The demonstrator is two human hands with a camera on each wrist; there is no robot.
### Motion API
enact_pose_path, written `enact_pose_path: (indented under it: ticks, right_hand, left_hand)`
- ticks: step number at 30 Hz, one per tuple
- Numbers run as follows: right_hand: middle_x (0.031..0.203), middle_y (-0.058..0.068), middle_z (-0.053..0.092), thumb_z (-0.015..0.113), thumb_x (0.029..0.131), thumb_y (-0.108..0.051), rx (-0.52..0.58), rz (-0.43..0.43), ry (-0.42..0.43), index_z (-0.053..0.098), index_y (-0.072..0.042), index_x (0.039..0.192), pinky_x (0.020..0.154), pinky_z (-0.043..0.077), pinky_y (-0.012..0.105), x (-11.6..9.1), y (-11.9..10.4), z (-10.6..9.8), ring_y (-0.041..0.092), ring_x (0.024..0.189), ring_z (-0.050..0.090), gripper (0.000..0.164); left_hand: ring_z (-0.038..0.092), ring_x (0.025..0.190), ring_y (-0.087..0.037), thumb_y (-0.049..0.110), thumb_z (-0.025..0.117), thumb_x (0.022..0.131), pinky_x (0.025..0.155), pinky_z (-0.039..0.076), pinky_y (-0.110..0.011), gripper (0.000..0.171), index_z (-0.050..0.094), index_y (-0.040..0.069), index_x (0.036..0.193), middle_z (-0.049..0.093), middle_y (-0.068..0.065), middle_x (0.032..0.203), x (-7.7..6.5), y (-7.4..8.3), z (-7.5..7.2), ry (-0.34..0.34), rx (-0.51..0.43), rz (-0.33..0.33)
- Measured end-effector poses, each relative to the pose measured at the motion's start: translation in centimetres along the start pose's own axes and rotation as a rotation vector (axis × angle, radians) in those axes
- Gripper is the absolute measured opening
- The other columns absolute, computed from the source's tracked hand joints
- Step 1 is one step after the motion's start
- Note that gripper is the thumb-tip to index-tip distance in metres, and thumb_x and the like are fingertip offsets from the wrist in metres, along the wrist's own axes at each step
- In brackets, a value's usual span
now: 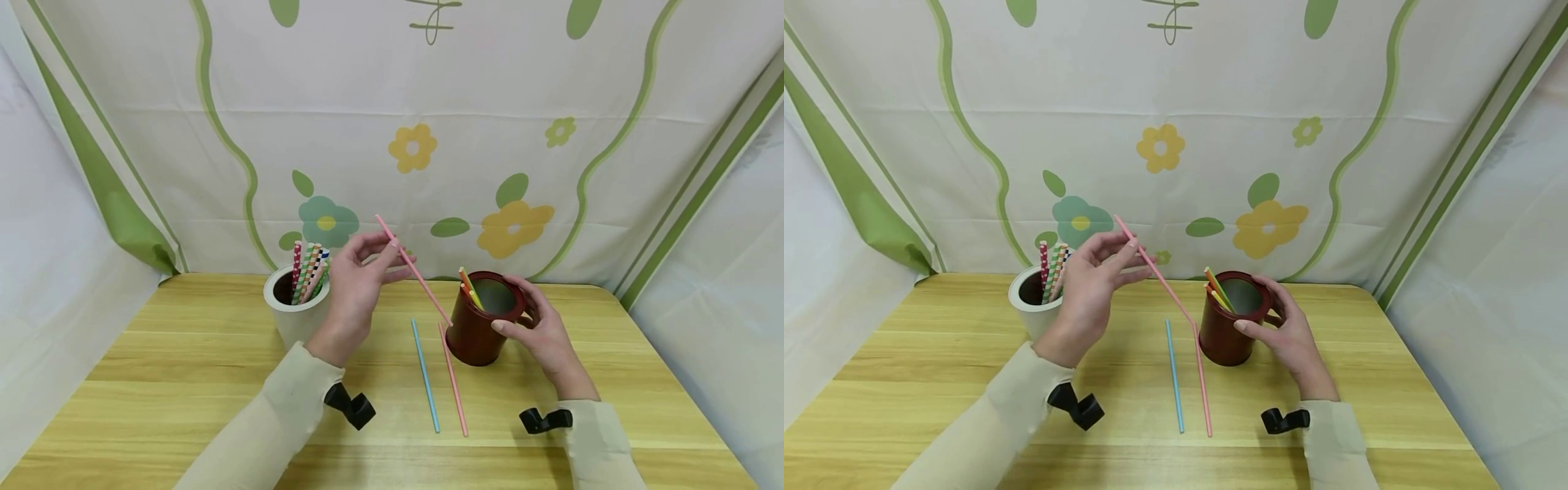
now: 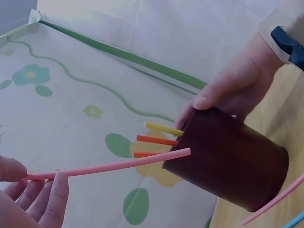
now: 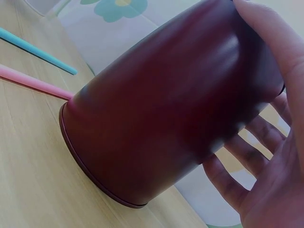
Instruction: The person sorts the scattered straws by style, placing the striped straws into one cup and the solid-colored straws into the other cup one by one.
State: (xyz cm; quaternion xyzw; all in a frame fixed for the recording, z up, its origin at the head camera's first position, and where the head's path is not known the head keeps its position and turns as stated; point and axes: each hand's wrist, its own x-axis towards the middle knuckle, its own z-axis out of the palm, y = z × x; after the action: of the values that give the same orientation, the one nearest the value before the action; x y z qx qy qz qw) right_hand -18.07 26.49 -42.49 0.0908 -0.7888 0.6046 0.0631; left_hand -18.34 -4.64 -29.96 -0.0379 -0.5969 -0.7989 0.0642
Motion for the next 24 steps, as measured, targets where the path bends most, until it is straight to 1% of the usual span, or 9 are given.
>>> enact_pose_path:
  ticks: [3, 5, 8, 10, 15, 19, 24]
  right_hand:
    - [0.145, -0.013, 0.059, 0.080, 0.095, -0.005, 0.005, -0.002, 0.001, 0.044, -0.020, 0.164, 0.097, 0.048, 0.017, 0.0, 0.1, 0.0, 0.003, 0.128, 0.057, 0.079]
    - [0.145, -0.014, 0.059, 0.080, 0.095, -0.005, 0.003, -0.003, 0.001, 0.043, -0.020, 0.164, 0.097, 0.048, 0.017, 0.0, 0.1, 0.0, 0.003, 0.128, 0.057, 0.079]
    - [0.145, -0.014, 0.059, 0.080, 0.095, -0.005, 0.001, -0.003, 0.001, 0.043, -0.020, 0.164, 0.097, 0.048, 0.017, 0.0, 0.1, 0.0, 0.002, 0.128, 0.057, 0.079]
    - [0.145, -0.014, 0.059, 0.080, 0.095, -0.005, 0.001, -0.002, 0.000, 0.043, -0.020, 0.164, 0.097, 0.048, 0.017, 0.0, 0.1, 0.0, 0.003, 0.128, 0.057, 0.079]
    - [0.146, -0.012, 0.059, 0.080, 0.096, -0.006, 0.000, 0.004, -0.004, 0.043, -0.022, 0.164, 0.098, 0.047, 0.016, 0.0, 0.0, 0.1, 0.003, 0.129, 0.057, 0.079]
    - [0.147, -0.011, 0.058, 0.080, 0.096, -0.007, -0.003, 0.007, -0.002, 0.043, -0.023, 0.164, 0.098, 0.047, 0.016, 0.0, 0.0, 0.1, 0.004, 0.129, 0.057, 0.079]
    - [0.146, -0.012, 0.059, 0.080, 0.096, -0.006, -0.007, 0.004, -0.002, 0.043, -0.021, 0.164, 0.098, 0.048, 0.016, -0.1, 0.0, 0.1, 0.003, 0.128, 0.057, 0.079]
  left_hand:
    - [0.080, 0.099, -0.031, 0.008, 0.068, 0.106, 0.086, 0.067, -0.038, 0.016, 0.069, 0.001, 0.120, 0.071, -0.012, 0.106, 0.1, 0.4, 0.4, 0.008, -0.034, 0.041]
    - [0.079, 0.097, -0.027, 0.008, 0.068, 0.106, 0.086, 0.067, -0.038, 0.018, 0.068, -0.002, 0.121, 0.072, -0.012, 0.106, 0.1, 0.6, 0.6, 0.016, -0.055, 0.063]
    - [0.079, 0.094, -0.022, 0.005, 0.067, 0.106, 0.085, 0.067, -0.038, 0.018, 0.066, -0.004, 0.121, 0.072, -0.012, 0.106, 0.0, 0.7, 1.0, 0.028, -0.080, 0.081]
    - [0.079, 0.094, -0.021, 0.004, 0.067, 0.106, 0.085, 0.067, -0.038, 0.017, 0.065, -0.004, 0.121, 0.072, -0.011, 0.106, 0.0, 0.6, 1.1, 0.036, -0.081, 0.091]
    - [0.079, 0.094, -0.021, 0.004, 0.067, 0.106, 0.086, 0.067, -0.038, 0.016, 0.066, -0.001, 0.121, 0.070, -0.008, 0.106, 0.1, 0.5, 1.5, 0.067, -0.072, 0.105]
    - [0.079, 0.095, -0.021, 0.004, 0.066, 0.106, 0.087, 0.066, -0.038, 0.017, 0.065, -0.002, 0.122, 0.069, -0.008, 0.105, 0.2, 0.4, 1.7, 0.076, -0.086, 0.114]
    - [0.078, 0.095, -0.022, 0.003, 0.066, 0.106, 0.087, 0.066, -0.038, 0.015, 0.065, 0.000, 0.121, 0.069, -0.009, 0.105, 0.4, -0.1, 2.1, 0.079, -0.098, 0.098]
